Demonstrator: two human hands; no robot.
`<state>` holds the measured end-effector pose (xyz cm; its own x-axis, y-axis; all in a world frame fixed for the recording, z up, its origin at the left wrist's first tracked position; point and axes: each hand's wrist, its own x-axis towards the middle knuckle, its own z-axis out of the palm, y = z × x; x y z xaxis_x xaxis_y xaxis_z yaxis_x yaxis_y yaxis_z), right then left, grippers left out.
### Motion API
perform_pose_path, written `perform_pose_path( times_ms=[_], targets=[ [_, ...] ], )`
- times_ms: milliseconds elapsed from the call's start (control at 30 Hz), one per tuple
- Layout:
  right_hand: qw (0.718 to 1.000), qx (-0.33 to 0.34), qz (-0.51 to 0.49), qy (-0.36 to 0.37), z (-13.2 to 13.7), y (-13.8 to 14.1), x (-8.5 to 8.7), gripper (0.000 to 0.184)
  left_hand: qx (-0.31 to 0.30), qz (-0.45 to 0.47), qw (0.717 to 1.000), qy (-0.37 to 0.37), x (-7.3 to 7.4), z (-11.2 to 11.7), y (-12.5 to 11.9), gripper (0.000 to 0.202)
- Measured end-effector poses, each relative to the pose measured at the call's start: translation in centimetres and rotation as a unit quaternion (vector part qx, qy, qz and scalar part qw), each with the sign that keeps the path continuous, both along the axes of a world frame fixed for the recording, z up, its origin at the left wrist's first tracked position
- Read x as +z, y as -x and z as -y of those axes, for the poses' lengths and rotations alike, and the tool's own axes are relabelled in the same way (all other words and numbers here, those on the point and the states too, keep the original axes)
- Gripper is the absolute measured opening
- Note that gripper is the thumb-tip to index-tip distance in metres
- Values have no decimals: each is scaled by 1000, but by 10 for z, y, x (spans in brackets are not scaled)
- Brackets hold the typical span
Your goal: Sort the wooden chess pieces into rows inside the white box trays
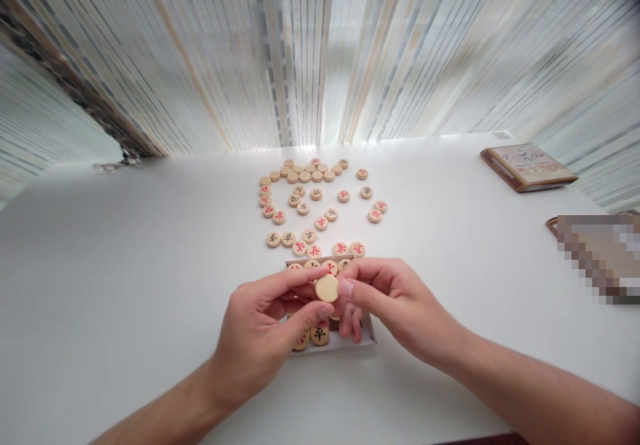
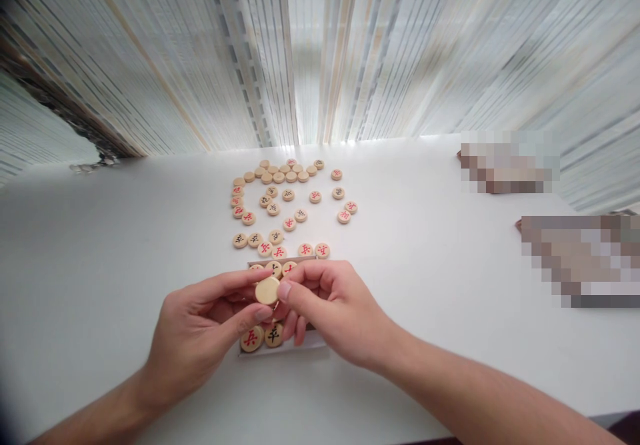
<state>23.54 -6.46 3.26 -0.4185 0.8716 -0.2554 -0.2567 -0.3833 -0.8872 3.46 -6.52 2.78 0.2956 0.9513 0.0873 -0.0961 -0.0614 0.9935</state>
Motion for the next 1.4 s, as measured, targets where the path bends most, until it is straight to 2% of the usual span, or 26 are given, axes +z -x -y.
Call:
perform_pose_path(
  times_ms=[100, 300, 467, 867, 1033, 1233, 1400],
  targets=[
    [1000, 3, 0, 15, 1, 1, -1, 34, -11, 7, 1000, -4, 0, -1, 0, 37],
    [999, 8, 15, 36, 3, 1, -3, 39, -23, -41, 998, -52, -3, 2, 1, 31],
    [999, 7, 37, 28, 6, 0, -3, 40, -38, -63, 993, -96, -3, 5, 0, 26],
    [999, 24, 20, 21, 4, -1, 3, 36, -70, -14, 997, -28, -2, 3, 2, 28],
    [999, 25, 33, 23, 4, -1, 1, 34, -63, -18, 997, -28, -2, 4, 1, 32],
    [999, 24, 37, 26, 6, -1, 0, 36, -62, -29, 997, -33, 0, 5, 0, 24],
    [999, 22, -20, 44, 3, 0, 1, 30, -42, -6, 999, -1, 1, 3, 2, 26]
  ],
)
